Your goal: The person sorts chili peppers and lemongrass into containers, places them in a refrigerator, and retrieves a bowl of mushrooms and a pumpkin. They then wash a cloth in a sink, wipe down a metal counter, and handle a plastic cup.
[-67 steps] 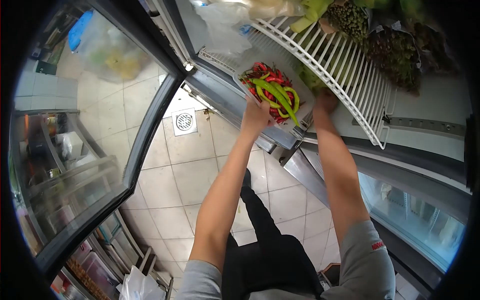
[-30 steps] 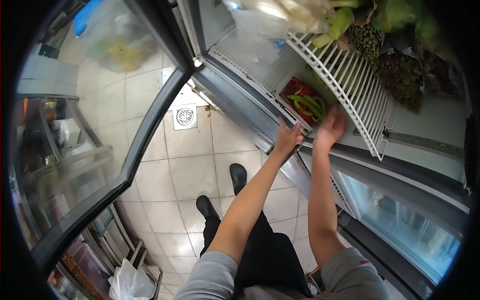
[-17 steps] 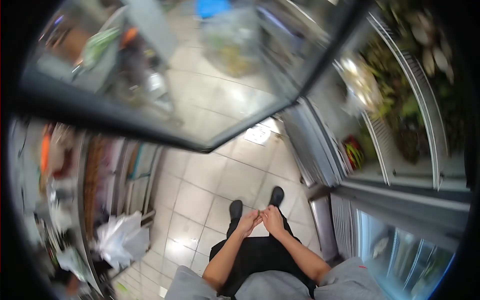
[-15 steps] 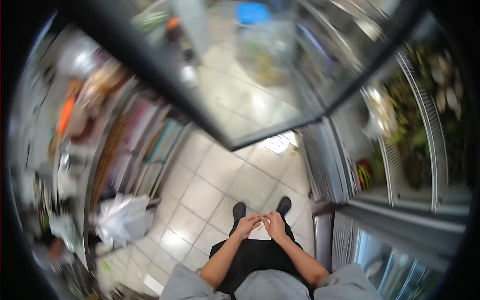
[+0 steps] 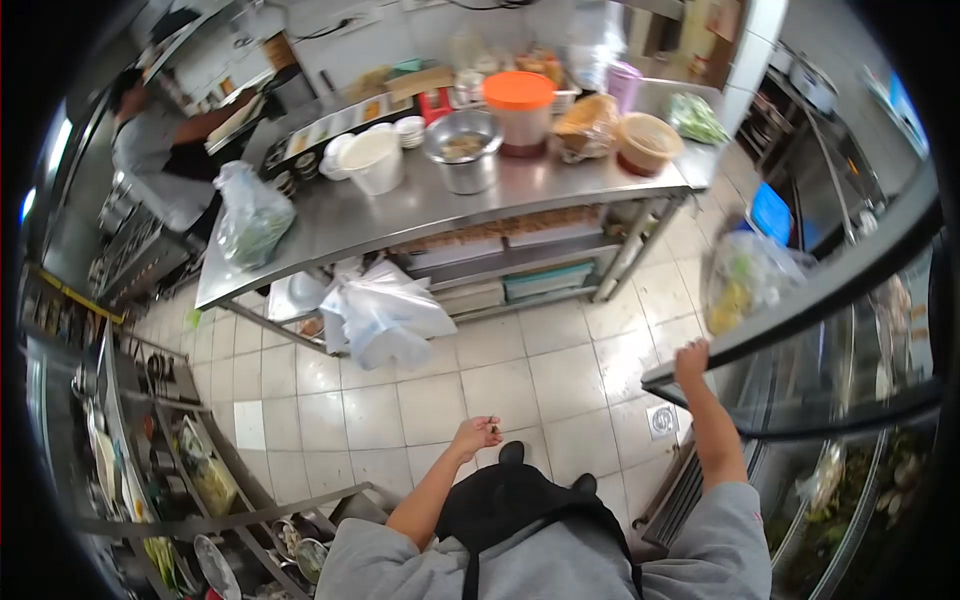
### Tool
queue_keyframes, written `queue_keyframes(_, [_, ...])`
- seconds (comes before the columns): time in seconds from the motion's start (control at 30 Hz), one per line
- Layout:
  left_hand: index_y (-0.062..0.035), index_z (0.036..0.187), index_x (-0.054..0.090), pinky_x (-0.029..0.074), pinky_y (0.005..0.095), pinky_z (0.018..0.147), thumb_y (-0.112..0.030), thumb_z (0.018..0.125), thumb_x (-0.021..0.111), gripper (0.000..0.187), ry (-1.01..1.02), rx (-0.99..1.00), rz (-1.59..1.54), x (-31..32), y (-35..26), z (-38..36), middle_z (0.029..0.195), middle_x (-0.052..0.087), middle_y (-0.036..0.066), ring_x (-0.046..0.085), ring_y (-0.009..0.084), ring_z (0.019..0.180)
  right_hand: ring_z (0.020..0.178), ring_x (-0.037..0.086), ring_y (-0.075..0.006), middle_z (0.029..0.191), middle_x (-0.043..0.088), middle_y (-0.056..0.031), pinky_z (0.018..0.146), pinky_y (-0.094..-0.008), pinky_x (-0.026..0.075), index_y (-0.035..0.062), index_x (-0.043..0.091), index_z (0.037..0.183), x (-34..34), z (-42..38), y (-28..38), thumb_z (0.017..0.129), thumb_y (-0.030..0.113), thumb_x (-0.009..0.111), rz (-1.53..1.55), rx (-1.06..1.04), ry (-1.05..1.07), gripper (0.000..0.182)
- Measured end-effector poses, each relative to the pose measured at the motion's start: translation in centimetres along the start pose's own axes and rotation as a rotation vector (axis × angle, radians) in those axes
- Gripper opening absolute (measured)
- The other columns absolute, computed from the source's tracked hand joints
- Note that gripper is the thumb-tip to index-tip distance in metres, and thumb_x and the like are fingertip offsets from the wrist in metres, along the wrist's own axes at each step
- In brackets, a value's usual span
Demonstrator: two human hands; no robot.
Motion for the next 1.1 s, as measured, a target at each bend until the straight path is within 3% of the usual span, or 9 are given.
queue_keyframes(0.1, [-0.0012, 0.098, 0.051, 0.050, 0.0277, 0.061, -0.009, 0.087, 0.043, 0.015, -0.116, 0.075, -0.075, -3.2, -3.1, 0.6, 0.076, 0.051, 0.005, 0.059, 0.0166, 0.066, 0.079, 0.051, -0.0244, 0.065, 0.055, -0.0108, 0.078, -0.0389, 0.036, 0.0060, 0.057, 0.052, -5.4, -0.1, -0.5, 0.062, 0.013, 0.052, 0.130, -0.118, -0.304, 0.013])
queue_keyframes(0.27, [-0.0050, 0.087, 0.050, 0.047, 0.0302, 0.057, -0.035, 0.086, 0.046, 0.030, -0.180, 0.200, -0.151, -4.3, -13.3, 2.8, 0.069, 0.046, 0.002, 0.057, 0.0166, 0.060, 0.081, 0.052, -0.0283, 0.070, 0.056, -0.0133, 0.075, -0.0399, 0.039, 0.0041, 0.062, 0.067, -8.9, 0.2, 2.1, 0.062, 0.012, 0.060, 0.424, -0.102, -0.117, 0.009])
queue_keyframes(0.4, [-0.0051, 0.086, 0.050, 0.046, 0.0284, 0.052, -0.044, 0.084, 0.048, 0.039, -0.330, 0.528, -0.131, -4.8, -27.9, 3.5, 0.057, 0.043, -0.001, 0.056, 0.0143, 0.057, 0.071, 0.058, -0.0347, 0.072, 0.060, -0.0189, 0.064, -0.0430, 0.045, 0.0029, 0.063, 0.072, -3.0, -2.7, 3.3, 0.069, 0.021, 0.061, 0.989, 0.389, 0.297, 0.018])
queue_keyframes(0.43, [-0.0049, 0.086, 0.050, 0.045, 0.0267, 0.051, -0.047, 0.084, 0.049, 0.042, -0.322, 0.580, -0.108, -4.6, -31.8, 3.0, 0.057, 0.042, -0.001, 0.055, 0.0132, 0.056, 0.072, 0.058, -0.0342, 0.072, 0.060, -0.0185, 0.064, -0.0422, 0.045, 0.0030, 0.063, 0.072, -2.7, -2.1, 4.7, 0.071, 0.023, 0.060, 0.988, 0.259, 0.319, 0.020])
queue_keyframes(0.53, [-0.0040, 0.093, 0.049, 0.044, 0.0249, 0.049, -0.046, 0.083, 0.050, 0.044, -0.399, 0.702, -0.067, -5.2, -41.2, 3.5, 0.058, 0.042, -0.001, 0.054, 0.0134, 0.055, 0.076, 0.060, -0.0323, 0.077, 0.061, -0.0179, 0.067, -0.0378, 0.046, 0.0032, 0.065, 0.078, -2.7, 2.3, 9.4, 0.073, 0.027, 0.060, 0.927, 0.066, 0.492, 0.024])
queue_keyframes(0.7, [-0.0046, 0.106, 0.044, 0.045, 0.0271, 0.051, -0.049, 0.080, 0.051, 0.051, -0.507, 0.675, 0.130, -5.0, -51.1, 5.4, 0.075, 0.045, 0.004, 0.056, 0.0162, 0.068, 0.068, 0.058, -0.0341, 0.071, 0.059, -0.0199, 0.061, -0.0365, 0.045, 0.0000, 0.063, 0.082, -17.0, 19.0, 13.0, 0.078, 0.029, 0.057, 1.285, 0.006, 0.145, 0.030])
queue_keyframes(0.87, [-0.0020, 0.099, 0.046, 0.049, 0.0337, 0.058, -0.035, 0.080, 0.053, 0.039, -0.329, 0.516, 0.327, -4.2, -55.3, 7.0, 0.077, 0.049, 0.007, 0.056, 0.0194, 0.070, 0.054, 0.052, -0.0138, 0.062, 0.052, -0.0034, 0.049, -0.0282, 0.044, 0.0015, 0.053, 0.087, -26.3, 30.8, 14.4, 0.083, 0.033, 0.055, 2.055, 0.222, 0.223, 0.032])
queue_keyframes(1.0, [0.0056, 0.094, 0.045, 0.052, 0.0404, 0.062, -0.015, 0.074, 0.054, 0.030, -0.201, 0.401, 0.367, -6.5, -57.1, 12.0, 0.082, 0.054, 0.016, 0.057, 0.0217, 0.059, 0.056, 0.050, -0.0161, 0.074, 0.043, -0.0061, 0.050, -0.0357, 0.052, -0.0018, 0.041, 0.096, -28.7, 41.7, 12.4, 0.079, 0.035, 0.059, 2.487, 0.510, 0.096, 0.044])
queue_keyframes(1.1, [0.0049, 0.092, 0.044, 0.052, 0.0410, 0.065, -0.013, 0.073, 0.054, 0.028, -0.038, 0.338, 0.361, -6.4, -56.9, 12.6, 0.085, 0.053, 0.014, 0.057, 0.0217, 0.063, 0.057, 0.053, -0.0207, 0.073, 0.043, -0.0086, 0.054, -0.0384, 0.054, -0.0048, 0.041, 0.096, -29.2, 45.6, 12.2, 0.076, 0.029, 0.063, 2.412, 0.752, 0.212, 0.045])
Point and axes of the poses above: each hand's wrist, its own z-axis towards the middle knuckle, its own x-axis out of the palm, y = z × x, the point moved 7 cm from there along z, towards the middle knuckle
